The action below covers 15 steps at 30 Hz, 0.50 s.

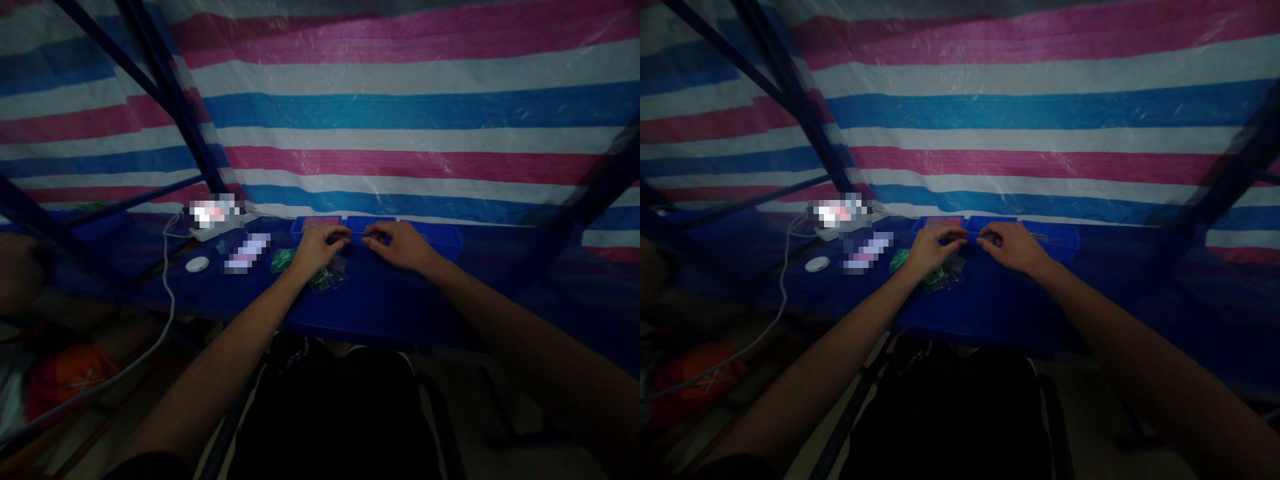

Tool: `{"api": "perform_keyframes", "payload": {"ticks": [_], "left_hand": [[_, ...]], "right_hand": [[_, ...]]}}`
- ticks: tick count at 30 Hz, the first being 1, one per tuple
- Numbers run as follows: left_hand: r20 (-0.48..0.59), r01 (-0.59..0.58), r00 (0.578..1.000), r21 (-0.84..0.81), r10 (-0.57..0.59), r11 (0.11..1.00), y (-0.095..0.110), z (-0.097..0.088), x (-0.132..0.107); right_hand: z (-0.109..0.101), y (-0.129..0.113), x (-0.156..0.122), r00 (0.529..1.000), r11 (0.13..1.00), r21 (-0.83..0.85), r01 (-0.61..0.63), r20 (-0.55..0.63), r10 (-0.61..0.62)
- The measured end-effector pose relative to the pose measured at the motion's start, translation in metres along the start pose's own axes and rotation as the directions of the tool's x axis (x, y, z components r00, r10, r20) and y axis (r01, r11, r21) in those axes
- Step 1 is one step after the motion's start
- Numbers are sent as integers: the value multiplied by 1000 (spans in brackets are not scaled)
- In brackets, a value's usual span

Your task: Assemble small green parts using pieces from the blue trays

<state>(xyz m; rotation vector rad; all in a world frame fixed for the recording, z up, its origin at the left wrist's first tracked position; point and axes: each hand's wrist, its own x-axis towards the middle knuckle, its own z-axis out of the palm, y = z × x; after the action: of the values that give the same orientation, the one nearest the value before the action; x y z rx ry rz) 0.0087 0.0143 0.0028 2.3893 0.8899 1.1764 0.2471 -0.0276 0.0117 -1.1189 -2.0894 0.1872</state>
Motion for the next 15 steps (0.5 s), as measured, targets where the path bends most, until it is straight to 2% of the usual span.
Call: {"api": "perform_keyframes", "payload": {"ticks": [4, 7, 11, 15], "left_hand": [[-81, 24, 996, -133, -35, 991, 4, 2, 1], [-47, 55, 997, -232, -68, 971, 4, 6, 0], [7, 104, 994, -325, -108, 940, 0, 10, 1], [15, 108, 994, -441, -112, 891, -5, 13, 3]], "right_hand": [[13, 0, -2, 999, 984, 175, -28, 32, 23], [25, 4, -2, 997, 938, 337, -75, 26, 70], [38, 8, 0, 982, 782, 594, -189, 99, 161], [42, 7, 2, 969, 646, 724, -242, 154, 191]]}}
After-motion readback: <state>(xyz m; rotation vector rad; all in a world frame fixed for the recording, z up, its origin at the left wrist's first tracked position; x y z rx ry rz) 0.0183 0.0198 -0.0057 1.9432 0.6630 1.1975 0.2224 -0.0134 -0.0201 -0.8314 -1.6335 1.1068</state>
